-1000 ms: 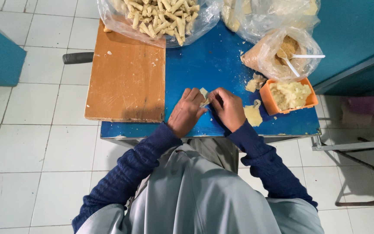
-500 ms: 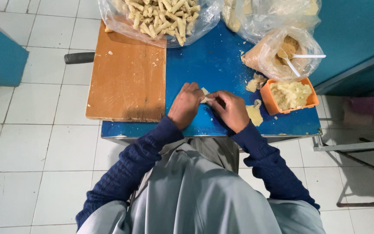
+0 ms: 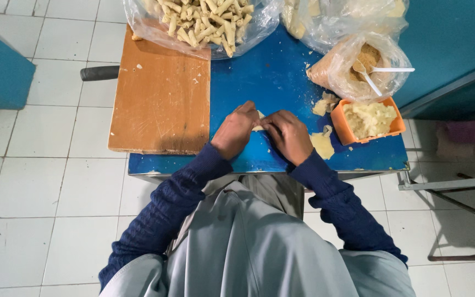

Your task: The person sits at a small blue table and shapes pieces of dough into snack sticks by hand. They flatten and roll each dough piece between their fingers, sprinkle a powdery coating from a bag using a spoon, and place the finished sticks into a plastic bag with other completed sticks.

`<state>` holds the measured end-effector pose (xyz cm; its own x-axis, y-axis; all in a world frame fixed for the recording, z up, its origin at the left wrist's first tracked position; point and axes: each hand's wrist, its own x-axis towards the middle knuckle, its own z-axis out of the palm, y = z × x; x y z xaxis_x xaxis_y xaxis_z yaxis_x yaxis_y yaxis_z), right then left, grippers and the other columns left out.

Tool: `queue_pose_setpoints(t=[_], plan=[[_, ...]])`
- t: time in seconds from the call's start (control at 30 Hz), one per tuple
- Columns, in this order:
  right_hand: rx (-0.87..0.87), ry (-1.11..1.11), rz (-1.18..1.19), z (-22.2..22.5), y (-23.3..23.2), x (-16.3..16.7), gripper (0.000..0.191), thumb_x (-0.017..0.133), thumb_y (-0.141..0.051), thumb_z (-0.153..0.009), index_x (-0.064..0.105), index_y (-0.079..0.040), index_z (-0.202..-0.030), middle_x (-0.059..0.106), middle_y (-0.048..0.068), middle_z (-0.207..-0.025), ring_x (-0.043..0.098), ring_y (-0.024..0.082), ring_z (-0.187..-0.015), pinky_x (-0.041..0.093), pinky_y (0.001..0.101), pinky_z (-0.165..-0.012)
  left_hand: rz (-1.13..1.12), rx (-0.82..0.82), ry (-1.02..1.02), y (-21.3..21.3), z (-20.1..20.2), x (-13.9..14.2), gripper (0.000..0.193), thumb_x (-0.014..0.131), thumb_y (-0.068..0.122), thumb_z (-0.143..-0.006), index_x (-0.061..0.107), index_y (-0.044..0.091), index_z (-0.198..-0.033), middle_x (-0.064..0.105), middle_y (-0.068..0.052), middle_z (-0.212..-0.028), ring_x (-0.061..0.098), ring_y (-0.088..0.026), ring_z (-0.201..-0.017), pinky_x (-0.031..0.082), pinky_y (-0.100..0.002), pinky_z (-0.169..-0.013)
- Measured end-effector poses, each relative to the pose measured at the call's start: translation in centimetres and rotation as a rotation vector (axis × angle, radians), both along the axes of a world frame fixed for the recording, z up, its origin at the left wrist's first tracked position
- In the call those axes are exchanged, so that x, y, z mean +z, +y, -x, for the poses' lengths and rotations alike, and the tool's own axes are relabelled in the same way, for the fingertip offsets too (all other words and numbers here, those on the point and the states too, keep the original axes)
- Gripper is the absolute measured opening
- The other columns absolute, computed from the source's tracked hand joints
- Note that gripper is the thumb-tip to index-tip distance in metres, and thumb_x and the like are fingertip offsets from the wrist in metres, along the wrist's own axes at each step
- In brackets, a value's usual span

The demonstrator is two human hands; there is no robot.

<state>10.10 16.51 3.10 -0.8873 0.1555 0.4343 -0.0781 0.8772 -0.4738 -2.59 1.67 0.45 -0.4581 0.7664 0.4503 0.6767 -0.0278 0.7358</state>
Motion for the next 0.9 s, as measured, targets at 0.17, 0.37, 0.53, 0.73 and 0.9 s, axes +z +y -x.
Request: queue_pose_setpoints(t=[0.17,0.37,0.53,0.73,0.9], plan=[[0.043,0.013,-0.067,-0.4,-0.2,0.7,0.02,0.076,-0.015,-0.09,0.069,-0.002,-0.104,0.069,0.013,-0.099,0.066,0.035,-0.093,0.052,0.0445,-0.076,-0.009,-0.038,0.019,-0.6,-0.2,0.2,0.012,0.063,0.004,-0.086,0.058,-0.002,-0.095,0.053,-0.02,-0.106,0.059,-0.042,-0.099,0.049,-0.048,-0.081],[0.1,0.032,-0.102,0.3,0.5,0.0,0.013,0.076,-0.014,-0.09,0.071,-0.005,-0.099,0.068,0.01,-0.097,0.066,0.033,-0.093,0.053,0.043,-0.078,0.051,-0.015,-0.008,-0.5,-0.2,1.1,0.014,0.064,0.002,-0.087,0.059,0.0,-0.1,0.054,-0.018,-0.113,0.06,-0.041,-0.101,0.05,-0.047,-0.083],[0.088,-0.117,0.042,1.6,1.8,-0.4,0.01,0.075,-0.013,-0.091,0.072,-0.005,-0.097,0.067,0.012,-0.093,0.067,0.032,-0.086,0.053,0.0411,-0.073,0.016,-0.038,0.087,-1.0,-0.7,1.6,0.027,0.068,0.004,-0.08,0.06,0.0,-0.105,0.052,-0.02,-0.113,0.058,-0.043,-0.102,0.049,-0.048,-0.08],[0.075,-0.134,0.118,1.1,1.4,0.3,0.019,0.076,-0.016,-0.089,0.069,-0.004,-0.102,0.068,0.012,-0.097,0.068,0.03,-0.081,0.053,0.0397,-0.07,0.008,0.049,0.079,-0.3,-0.5,0.6,0.012,0.066,0.009,-0.095,0.063,0.002,-0.104,0.052,-0.017,-0.108,0.057,-0.039,-0.103,0.048,-0.047,-0.088],[0.109,0.019,-0.069,0.8,0.8,0.4,0.016,0.076,-0.015,-0.092,0.07,-0.005,-0.103,0.067,0.012,-0.097,0.066,0.033,-0.092,0.053,0.0427,-0.078,0.034,0.1,0.081,-0.3,-0.4,0.3,0.01,0.064,0.005,-0.089,0.061,0.0,-0.097,0.053,-0.017,-0.114,0.055,-0.039,-0.107,0.047,-0.048,-0.091]])
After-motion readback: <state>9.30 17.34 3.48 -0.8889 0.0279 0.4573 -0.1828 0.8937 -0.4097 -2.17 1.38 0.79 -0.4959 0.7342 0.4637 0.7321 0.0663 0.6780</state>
